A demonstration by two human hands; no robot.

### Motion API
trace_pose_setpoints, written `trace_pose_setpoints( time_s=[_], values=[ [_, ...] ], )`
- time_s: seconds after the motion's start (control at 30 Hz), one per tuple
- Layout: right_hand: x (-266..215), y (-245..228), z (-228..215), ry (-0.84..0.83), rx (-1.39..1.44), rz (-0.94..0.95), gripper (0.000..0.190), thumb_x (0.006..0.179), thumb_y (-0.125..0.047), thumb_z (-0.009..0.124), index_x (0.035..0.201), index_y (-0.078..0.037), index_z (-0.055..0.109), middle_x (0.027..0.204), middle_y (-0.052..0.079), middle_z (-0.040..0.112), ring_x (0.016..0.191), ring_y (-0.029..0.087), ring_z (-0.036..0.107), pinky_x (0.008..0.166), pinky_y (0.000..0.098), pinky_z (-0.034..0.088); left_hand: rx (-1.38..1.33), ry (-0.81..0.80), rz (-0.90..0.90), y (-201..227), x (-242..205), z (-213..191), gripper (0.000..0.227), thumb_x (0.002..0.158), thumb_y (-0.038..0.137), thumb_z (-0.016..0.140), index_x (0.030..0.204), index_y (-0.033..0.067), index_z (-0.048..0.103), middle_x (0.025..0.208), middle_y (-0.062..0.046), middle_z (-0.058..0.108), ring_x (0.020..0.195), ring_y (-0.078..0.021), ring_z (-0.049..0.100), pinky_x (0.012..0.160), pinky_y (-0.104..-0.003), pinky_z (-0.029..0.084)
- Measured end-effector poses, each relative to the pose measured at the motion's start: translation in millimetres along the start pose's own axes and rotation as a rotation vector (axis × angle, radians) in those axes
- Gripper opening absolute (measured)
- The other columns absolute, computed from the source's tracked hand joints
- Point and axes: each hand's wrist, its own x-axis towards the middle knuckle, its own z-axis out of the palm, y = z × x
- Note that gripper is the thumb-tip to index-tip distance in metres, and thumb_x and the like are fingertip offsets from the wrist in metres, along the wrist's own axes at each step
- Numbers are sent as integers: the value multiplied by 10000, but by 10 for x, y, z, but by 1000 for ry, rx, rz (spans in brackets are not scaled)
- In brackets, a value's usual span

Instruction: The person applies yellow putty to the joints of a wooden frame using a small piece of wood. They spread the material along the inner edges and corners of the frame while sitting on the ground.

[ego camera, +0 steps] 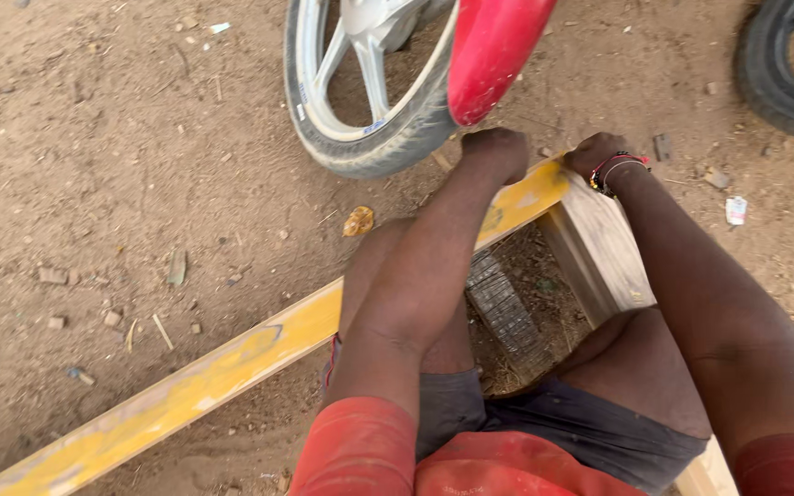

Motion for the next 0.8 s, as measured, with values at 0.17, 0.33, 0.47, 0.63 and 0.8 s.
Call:
trace_pose_setpoints(
  time_s=[0.17,0.33,0.47,0.63,0.8],
  values=[
    [52,-424,157,-91,112,105,508,946,-503,607,1041,-41,795,1076,274,761,1038,421,732,949,504,551,-10,14,-11,-35,40,84,342,944,165,599,1266,117,702,1344,-111,677,1235,-279,659,1002,-466,531],
    [-537,-1183,-95,-287,227,-84,553,860,-496,697,1099,-2,765,979,185,716,888,283,674,785,400,534,-41,98,55,-7,84,67,360,1030,165,490,1351,90,635,1375,-141,657,1252,-319,644,1011,-481,525],
    [-1401,-831,-209,-518,688,52,471,977,-394,625,1129,29,769,682,62,680,470,122,588,441,309,477,80,-33,31,-40,16,93,550,940,114,547,1487,136,490,1428,-112,613,1305,-293,603,1049,-467,506],
    [-2131,-121,293,-484,1237,71,384,989,-306,553,1319,-120,617,734,57,684,500,120,611,428,263,497,68,4,87,112,257,376,599,995,389,584,1511,119,441,1537,-101,495,1407,-292,485,1130,-472,419],
    [-2095,48,713,-294,1417,-21,389,1003,-227,556,1350,-58,606,819,64,659,594,117,680,450,273,527,96,-36,57,336,301,654,756,987,529,527,1579,110,312,1538,-123,459,1392,-304,472,1121,-477,409]
  ],
)
